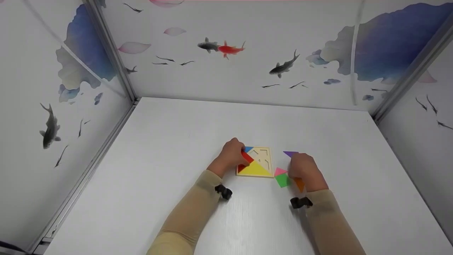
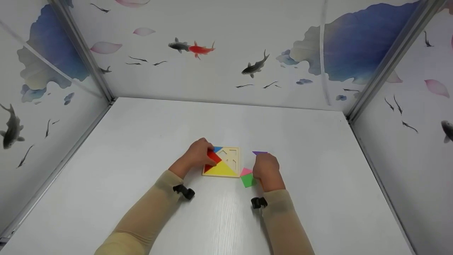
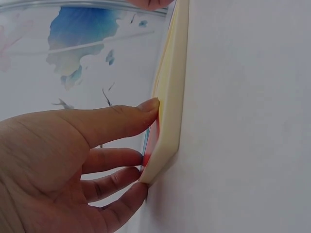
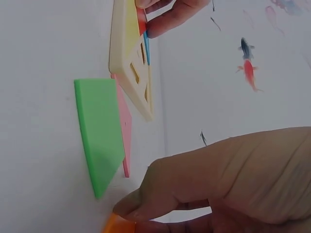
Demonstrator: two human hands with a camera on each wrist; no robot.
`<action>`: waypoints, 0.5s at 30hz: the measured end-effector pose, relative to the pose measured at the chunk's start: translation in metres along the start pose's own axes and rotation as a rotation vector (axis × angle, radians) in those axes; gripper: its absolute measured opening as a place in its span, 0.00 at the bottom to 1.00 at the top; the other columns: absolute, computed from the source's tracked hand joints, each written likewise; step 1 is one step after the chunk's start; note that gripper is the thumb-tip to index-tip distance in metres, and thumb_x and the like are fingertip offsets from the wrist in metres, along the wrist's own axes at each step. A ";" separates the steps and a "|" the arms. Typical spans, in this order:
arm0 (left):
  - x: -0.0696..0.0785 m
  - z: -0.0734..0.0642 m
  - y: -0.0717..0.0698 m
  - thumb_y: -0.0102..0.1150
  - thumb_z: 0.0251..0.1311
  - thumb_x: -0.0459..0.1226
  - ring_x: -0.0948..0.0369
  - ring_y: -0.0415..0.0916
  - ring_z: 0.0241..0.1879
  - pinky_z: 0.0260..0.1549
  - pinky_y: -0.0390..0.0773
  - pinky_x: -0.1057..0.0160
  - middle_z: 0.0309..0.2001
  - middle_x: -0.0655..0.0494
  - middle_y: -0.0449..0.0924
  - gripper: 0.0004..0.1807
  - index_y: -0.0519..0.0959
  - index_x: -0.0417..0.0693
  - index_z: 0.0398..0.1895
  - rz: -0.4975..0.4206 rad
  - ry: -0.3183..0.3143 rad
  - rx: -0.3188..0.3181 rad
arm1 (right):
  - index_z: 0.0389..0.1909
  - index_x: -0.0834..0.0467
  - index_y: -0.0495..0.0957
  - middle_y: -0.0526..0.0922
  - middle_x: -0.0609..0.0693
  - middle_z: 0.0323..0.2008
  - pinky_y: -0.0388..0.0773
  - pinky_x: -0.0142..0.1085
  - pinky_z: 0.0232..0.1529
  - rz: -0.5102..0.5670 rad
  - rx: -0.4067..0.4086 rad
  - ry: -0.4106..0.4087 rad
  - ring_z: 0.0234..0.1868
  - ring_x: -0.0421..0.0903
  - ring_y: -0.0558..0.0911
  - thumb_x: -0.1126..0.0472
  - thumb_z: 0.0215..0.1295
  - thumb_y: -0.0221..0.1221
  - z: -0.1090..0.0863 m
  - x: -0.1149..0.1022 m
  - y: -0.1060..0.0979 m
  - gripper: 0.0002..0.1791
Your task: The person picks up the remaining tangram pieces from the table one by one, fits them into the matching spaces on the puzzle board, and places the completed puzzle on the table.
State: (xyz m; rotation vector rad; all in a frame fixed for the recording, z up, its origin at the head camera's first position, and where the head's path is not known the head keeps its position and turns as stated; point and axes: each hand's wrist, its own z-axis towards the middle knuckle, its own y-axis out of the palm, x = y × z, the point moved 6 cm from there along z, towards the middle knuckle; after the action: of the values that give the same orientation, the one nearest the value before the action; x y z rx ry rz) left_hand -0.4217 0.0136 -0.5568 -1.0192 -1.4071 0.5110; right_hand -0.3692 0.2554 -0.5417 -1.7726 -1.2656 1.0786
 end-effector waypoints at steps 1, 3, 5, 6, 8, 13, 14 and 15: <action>0.000 0.000 0.000 0.81 0.54 0.44 0.56 0.72 0.56 0.65 0.77 0.58 0.58 0.51 0.76 0.33 0.81 0.43 0.63 0.000 0.001 -0.001 | 0.57 0.71 0.79 0.81 0.63 0.45 0.84 0.42 0.40 -0.004 0.005 -0.001 0.42 0.57 0.78 0.65 0.63 0.67 0.000 0.000 0.000 0.23; 0.000 0.000 0.000 0.81 0.54 0.44 0.56 0.72 0.56 0.65 0.76 0.58 0.58 0.51 0.76 0.33 0.82 0.43 0.63 0.004 0.007 0.000 | 0.58 0.72 0.79 0.82 0.64 0.46 0.85 0.45 0.44 -0.014 0.019 -0.009 0.43 0.58 0.78 0.65 0.63 0.67 0.000 -0.002 0.000 0.24; 0.000 0.001 0.000 0.81 0.54 0.45 0.55 0.73 0.56 0.64 0.76 0.58 0.58 0.50 0.76 0.33 0.82 0.43 0.62 0.012 0.017 0.000 | 0.59 0.72 0.78 0.82 0.65 0.48 0.85 0.48 0.48 -0.013 0.031 -0.012 0.44 0.59 0.78 0.66 0.63 0.67 -0.001 -0.004 0.000 0.25; 0.001 0.001 0.000 0.81 0.54 0.45 0.55 0.73 0.55 0.64 0.76 0.58 0.57 0.50 0.77 0.33 0.82 0.42 0.62 0.014 0.022 0.000 | 0.59 0.72 0.78 0.82 0.65 0.48 0.84 0.49 0.49 -0.018 0.037 -0.018 0.45 0.59 0.78 0.66 0.63 0.67 -0.001 -0.005 0.000 0.25; 0.000 0.001 0.000 0.81 0.54 0.45 0.55 0.73 0.55 0.64 0.76 0.58 0.57 0.50 0.77 0.33 0.83 0.42 0.62 0.020 0.024 0.000 | 0.60 0.72 0.78 0.82 0.65 0.49 0.83 0.51 0.52 -0.026 0.048 -0.030 0.45 0.59 0.78 0.66 0.63 0.66 -0.002 -0.007 0.000 0.25; 0.000 0.002 0.001 0.81 0.54 0.46 0.55 0.73 0.55 0.63 0.76 0.58 0.56 0.51 0.76 0.33 0.83 0.42 0.62 0.024 0.028 -0.005 | 0.60 0.73 0.78 0.82 0.65 0.49 0.83 0.49 0.50 -0.034 0.043 -0.034 0.44 0.58 0.78 0.66 0.66 0.64 -0.003 -0.008 0.001 0.23; 0.000 0.002 0.002 0.81 0.54 0.46 0.55 0.73 0.55 0.63 0.76 0.58 0.56 0.51 0.76 0.33 0.83 0.42 0.62 0.023 0.033 -0.005 | 0.59 0.73 0.78 0.82 0.65 0.48 0.82 0.49 0.49 -0.036 0.044 -0.035 0.44 0.58 0.78 0.66 0.66 0.63 -0.003 -0.008 0.001 0.23; 0.000 0.002 0.002 0.81 0.55 0.46 0.55 0.73 0.55 0.63 0.76 0.58 0.56 0.50 0.76 0.33 0.83 0.42 0.62 0.022 0.039 -0.004 | 0.59 0.73 0.79 0.82 0.65 0.48 0.82 0.48 0.48 -0.038 0.046 -0.037 0.43 0.58 0.78 0.66 0.66 0.63 -0.002 -0.007 0.001 0.23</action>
State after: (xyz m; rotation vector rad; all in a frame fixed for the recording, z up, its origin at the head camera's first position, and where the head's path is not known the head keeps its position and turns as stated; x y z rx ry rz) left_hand -0.4232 0.0150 -0.5582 -1.0442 -1.3642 0.5020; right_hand -0.3682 0.2480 -0.5400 -1.6949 -1.2816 1.1156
